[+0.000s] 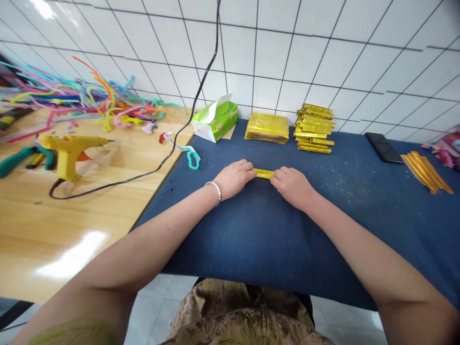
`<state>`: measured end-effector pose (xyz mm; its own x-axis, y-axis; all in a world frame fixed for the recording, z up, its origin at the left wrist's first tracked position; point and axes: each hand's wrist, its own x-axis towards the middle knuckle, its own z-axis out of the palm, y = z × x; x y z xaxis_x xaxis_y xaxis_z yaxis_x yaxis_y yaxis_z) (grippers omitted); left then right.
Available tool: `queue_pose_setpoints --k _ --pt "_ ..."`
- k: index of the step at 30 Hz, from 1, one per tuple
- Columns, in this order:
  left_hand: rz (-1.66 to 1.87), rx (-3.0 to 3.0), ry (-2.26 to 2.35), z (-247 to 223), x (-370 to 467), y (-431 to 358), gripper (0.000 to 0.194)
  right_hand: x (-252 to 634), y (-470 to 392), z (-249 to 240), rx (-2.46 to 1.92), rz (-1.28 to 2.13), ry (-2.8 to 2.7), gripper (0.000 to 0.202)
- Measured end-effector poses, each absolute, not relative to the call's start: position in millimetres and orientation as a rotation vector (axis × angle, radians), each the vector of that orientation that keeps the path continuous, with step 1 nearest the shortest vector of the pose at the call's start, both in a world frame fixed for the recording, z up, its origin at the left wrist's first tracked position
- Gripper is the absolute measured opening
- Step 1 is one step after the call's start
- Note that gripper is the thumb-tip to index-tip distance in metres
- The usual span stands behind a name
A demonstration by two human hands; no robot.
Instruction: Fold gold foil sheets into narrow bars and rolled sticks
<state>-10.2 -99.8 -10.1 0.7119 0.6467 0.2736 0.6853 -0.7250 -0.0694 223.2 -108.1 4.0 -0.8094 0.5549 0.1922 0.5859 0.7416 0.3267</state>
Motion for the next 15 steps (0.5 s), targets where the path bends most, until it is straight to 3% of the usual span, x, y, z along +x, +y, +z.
queue_pose_setpoints --k 15 --pt "-0.233 -2.775 -1.217 -7 1 -133 0.044 210 -117 24 -1.237 -0.209 -2.862 0.03"
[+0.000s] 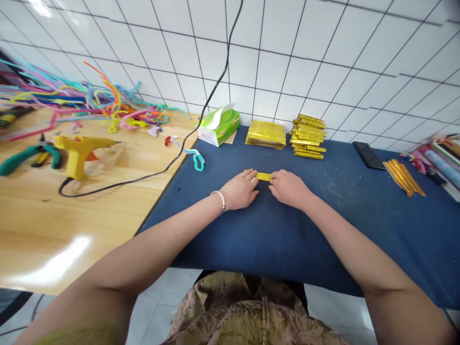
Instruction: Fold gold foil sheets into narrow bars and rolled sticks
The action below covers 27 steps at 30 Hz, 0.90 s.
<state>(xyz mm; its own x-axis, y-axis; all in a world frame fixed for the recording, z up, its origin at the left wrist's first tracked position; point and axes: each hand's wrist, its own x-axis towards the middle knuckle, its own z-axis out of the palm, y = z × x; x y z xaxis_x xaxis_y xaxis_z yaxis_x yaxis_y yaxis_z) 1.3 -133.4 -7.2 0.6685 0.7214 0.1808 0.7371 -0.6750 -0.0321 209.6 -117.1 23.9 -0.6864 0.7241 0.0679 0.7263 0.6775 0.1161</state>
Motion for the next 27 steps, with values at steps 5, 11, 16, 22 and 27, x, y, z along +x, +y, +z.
queue_pose_setpoints --k 5,11,16,22,27 --pt "-0.26 -2.775 -1.207 -10 3 -137 0.052 179 -115 20 -1.181 0.084 -2.733 0.046" --pt "-0.338 -2.755 -1.38 -15 0 -145 0.058 166 -122 -7 -1.281 0.311 -2.666 0.066" --pt "-0.358 -2.701 -1.493 -18 -1 -154 0.051 181 -135 -15 -1.436 0.144 -2.644 0.068" --pt "-0.411 -2.626 -1.546 -17 2 -157 0.055 184 -145 -19 -1.558 0.008 -2.557 0.066" --pt "-0.388 -2.613 -1.517 -16 4 -153 0.052 185 -142 -19 -1.547 -0.059 -2.584 0.064"
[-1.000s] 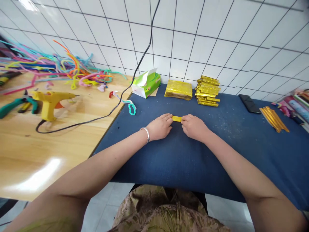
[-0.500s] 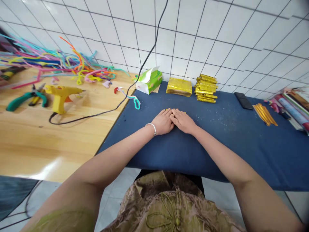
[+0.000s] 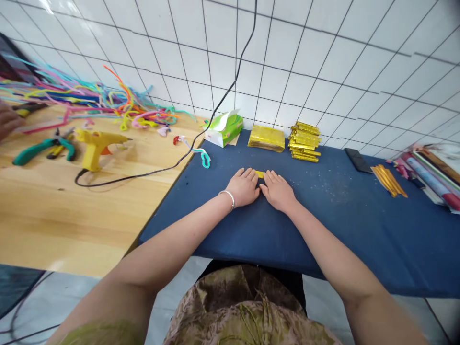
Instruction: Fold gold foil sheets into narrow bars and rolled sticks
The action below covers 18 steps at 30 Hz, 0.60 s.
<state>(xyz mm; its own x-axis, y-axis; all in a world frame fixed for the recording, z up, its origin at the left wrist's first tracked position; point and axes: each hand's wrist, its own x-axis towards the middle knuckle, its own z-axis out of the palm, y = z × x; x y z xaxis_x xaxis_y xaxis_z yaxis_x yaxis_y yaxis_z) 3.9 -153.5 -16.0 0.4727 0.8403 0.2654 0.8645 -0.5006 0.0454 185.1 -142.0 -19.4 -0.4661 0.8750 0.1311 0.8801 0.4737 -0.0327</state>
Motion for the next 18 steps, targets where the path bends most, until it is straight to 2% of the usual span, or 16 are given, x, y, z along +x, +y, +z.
queue_pose_setpoints --k 18 --pt "-0.273 -2.665 -1.468 -6 0 -145 0.055 181 -135 -11 -1.536 -0.132 -2.676 0.061"
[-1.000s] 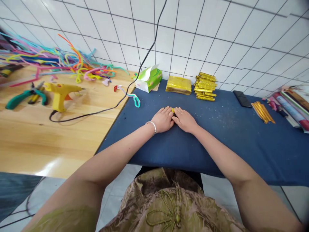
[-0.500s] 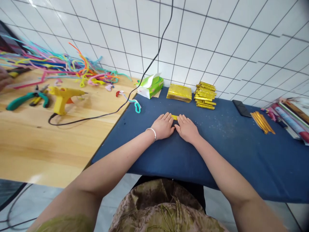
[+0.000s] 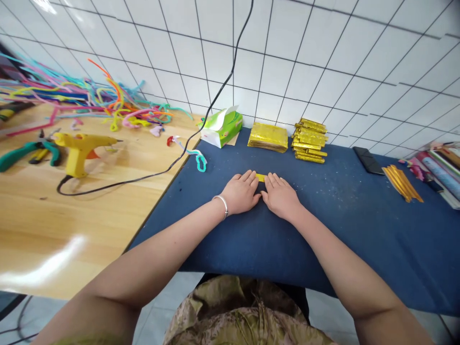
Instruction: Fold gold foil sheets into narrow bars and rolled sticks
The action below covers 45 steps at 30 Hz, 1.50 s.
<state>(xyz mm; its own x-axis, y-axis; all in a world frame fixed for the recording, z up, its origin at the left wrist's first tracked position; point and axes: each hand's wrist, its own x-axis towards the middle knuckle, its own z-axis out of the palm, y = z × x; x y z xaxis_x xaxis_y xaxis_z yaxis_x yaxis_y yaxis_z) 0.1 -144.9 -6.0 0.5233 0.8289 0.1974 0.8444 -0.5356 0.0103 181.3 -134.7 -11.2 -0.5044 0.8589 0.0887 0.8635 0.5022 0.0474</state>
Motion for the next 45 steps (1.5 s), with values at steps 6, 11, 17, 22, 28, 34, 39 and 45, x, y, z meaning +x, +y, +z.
queue_pose_setpoints --k 6,11,17,22,28,34,39,45 --pt "-0.226 -2.669 -1.47 -2 0 -147 0.058 182 -137 -12 -1.52 -0.168 -2.671 0.061" --pt "-0.192 -2.668 -1.484 -4 1 -148 0.061 181 -136 -9 -1.434 -0.175 -2.647 0.059" --pt "-0.196 -2.675 -1.471 -8 0 -147 0.063 183 -125 -16 -1.292 0.006 -2.762 0.059" --pt "-0.214 -2.657 -1.511 -8 0 -147 0.061 186 -123 -18 -1.365 0.014 -2.74 0.06" --pt "-0.268 -2.631 -1.512 -6 -2 -147 0.059 194 -121 -18 -1.487 0.007 -2.69 0.063" --pt "-0.253 -2.642 -1.48 -5 -2 -144 0.062 203 -122 -15 -1.626 -0.013 -2.624 0.065" --pt "-0.249 -2.638 -1.451 -6 -2 -144 0.062 203 -125 -12 -1.634 -0.019 -2.627 0.067" --pt "-0.258 -2.631 -1.485 -5 -1 -145 0.06 196 -130 -5 -1.626 -0.027 -2.547 0.069"
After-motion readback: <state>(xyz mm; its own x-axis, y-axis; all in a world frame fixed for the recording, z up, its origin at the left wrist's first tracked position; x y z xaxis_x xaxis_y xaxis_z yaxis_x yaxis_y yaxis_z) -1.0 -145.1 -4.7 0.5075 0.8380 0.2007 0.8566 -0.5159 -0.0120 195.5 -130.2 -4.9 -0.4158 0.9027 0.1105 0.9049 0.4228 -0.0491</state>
